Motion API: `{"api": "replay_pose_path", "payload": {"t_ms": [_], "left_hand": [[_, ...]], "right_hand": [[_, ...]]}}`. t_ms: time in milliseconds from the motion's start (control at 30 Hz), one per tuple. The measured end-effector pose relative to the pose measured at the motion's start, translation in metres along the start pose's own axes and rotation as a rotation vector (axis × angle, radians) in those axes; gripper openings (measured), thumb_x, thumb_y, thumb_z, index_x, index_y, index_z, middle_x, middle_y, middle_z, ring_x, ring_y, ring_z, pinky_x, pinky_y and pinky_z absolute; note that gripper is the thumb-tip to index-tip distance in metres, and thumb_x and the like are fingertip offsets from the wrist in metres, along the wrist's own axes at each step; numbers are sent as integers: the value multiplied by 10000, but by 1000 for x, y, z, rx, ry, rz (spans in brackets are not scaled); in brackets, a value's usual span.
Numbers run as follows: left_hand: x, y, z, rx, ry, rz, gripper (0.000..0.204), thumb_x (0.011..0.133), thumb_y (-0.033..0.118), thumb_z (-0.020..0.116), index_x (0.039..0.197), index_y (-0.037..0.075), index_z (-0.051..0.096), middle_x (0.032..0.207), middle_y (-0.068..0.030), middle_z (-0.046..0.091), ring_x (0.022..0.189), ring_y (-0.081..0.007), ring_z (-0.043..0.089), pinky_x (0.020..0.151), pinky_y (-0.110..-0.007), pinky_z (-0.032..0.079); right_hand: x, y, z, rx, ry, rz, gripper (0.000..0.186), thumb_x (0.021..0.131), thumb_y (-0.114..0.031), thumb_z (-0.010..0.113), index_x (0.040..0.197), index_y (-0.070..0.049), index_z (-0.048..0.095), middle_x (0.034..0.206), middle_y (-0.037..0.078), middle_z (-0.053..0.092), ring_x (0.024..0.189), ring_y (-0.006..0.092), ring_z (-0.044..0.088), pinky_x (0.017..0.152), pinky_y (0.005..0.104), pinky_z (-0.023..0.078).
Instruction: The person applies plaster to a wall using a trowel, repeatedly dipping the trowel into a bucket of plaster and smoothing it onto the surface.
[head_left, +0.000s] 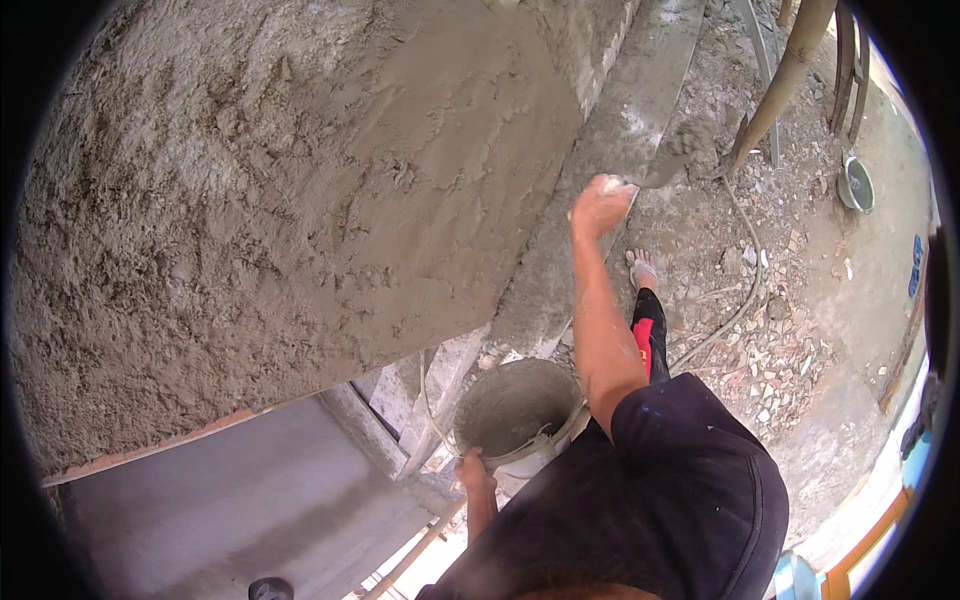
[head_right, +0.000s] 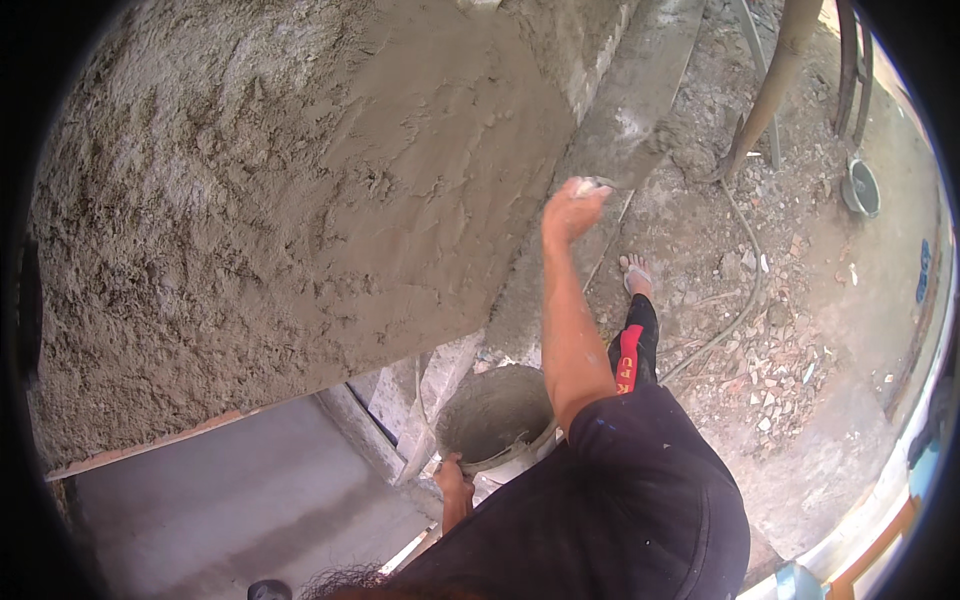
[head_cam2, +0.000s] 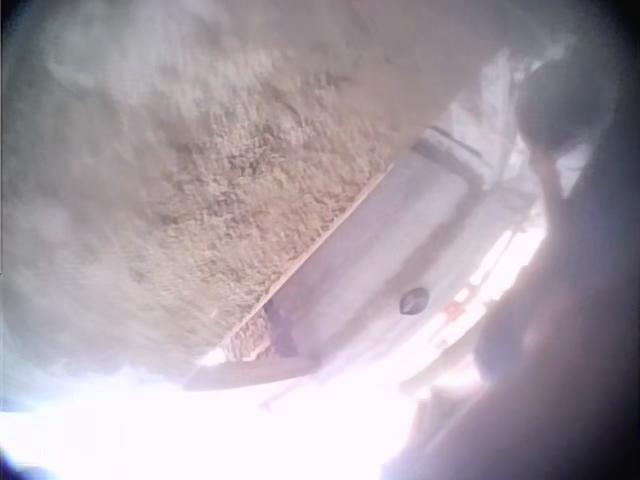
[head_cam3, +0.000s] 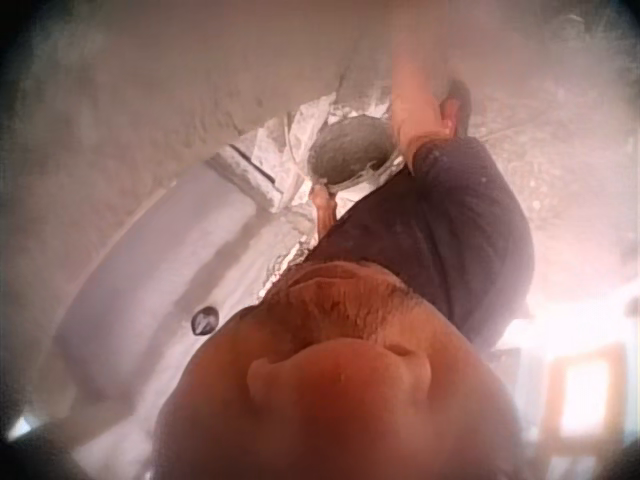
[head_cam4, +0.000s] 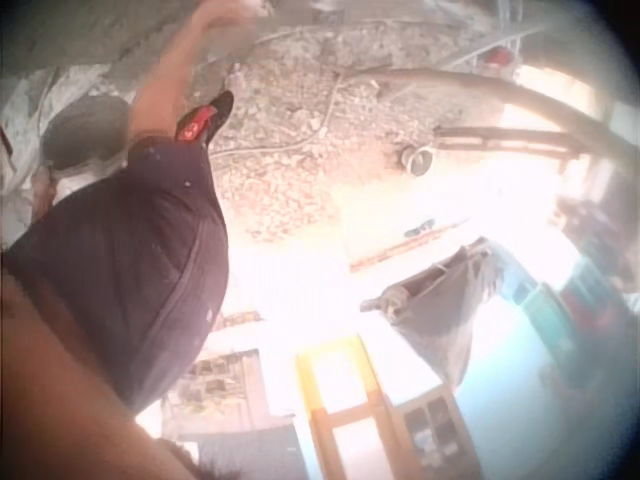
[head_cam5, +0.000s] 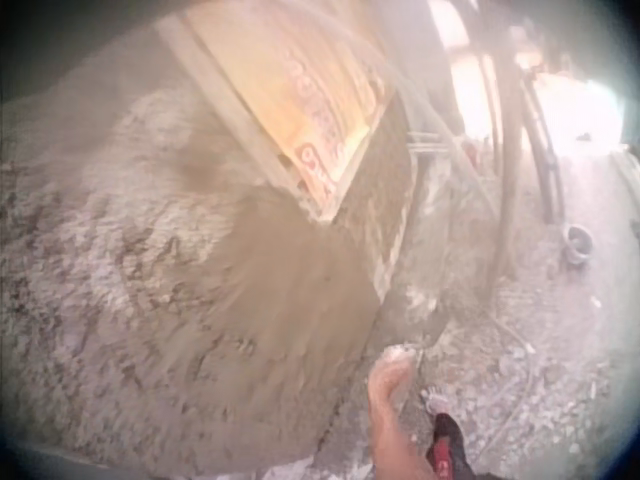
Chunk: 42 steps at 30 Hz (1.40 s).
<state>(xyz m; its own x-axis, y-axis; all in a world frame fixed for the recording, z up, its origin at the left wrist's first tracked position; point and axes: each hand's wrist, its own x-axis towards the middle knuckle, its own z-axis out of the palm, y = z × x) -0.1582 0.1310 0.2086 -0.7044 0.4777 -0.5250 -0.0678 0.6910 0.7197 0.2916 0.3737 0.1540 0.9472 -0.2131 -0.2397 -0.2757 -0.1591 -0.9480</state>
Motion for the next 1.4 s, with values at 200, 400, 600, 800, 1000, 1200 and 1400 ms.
{"api": "replay_pose_path", "payload": {"t_ms": [200,400,600,800,1000,1200,1400], "left_hand": [[2,-1,-6,-36,14,-26,369,757,40,658,1091,-86,563,1011,-135,593,872,-257,619,729,-410,552],[-8,8,29,-193,-3,-48,310,805,17,613,1081,-111,555,1018,-133,590,914,-265,622,757,-417,561],[16,4,45,-151,-39,-144,278,806,33,606,1065,-69,602,1030,-131,620,901,-243,616,750,-401,539],[10,-12,54,-58,-112,-141,346,818,62,599,1152,-28,595,1081,-127,653,981,-297,660,841,-465,575],[-6,-10,42,1165,-443,920,483,676,-56,726,1132,33,594,1014,-184,651,979,-322,653,859,-386,507],[-3,-30,37,1115,-432,1057,373,720,9,690,1084,50,619,908,-155,665,869,-338,650,773,-437,510],[34,-36,34,1171,-423,962,333,752,41,703,1076,5,637,940,-135,669,872,-293,651,759,-427,517]], "right_hand": [[-150,-74,-60,114,-1337,-268,384,903,-269,653,1050,64,535,860,289,659,850,488,644,739,516,498],[-28,28,-25,-392,-751,-220,449,965,-356,610,1049,81,554,832,300,655,825,471,654,684,494,500],[-45,5,84,-19,-904,-632,347,977,-319,589,1036,22,559,856,291,655,819,481,638,681,524,505],[-18,28,176,-83,-831,-554,307,977,-293,581,962,11,539,849,296,649,830,493,625,692,547,493],[28,73,206,-173,-765,-408,299,992,-276,552,937,17,530,794,285,631,746,475,623,642,528,488],[1,-2,179,503,-1093,843,306,1005,-337,531,849,-81,466,625,5,429,477,114,399,409,301,379],[-61,-85,117,603,-1449,707,310,1009,-328,529,875,-50,499,612,30,480,480,149,479,417,327,403]]}}
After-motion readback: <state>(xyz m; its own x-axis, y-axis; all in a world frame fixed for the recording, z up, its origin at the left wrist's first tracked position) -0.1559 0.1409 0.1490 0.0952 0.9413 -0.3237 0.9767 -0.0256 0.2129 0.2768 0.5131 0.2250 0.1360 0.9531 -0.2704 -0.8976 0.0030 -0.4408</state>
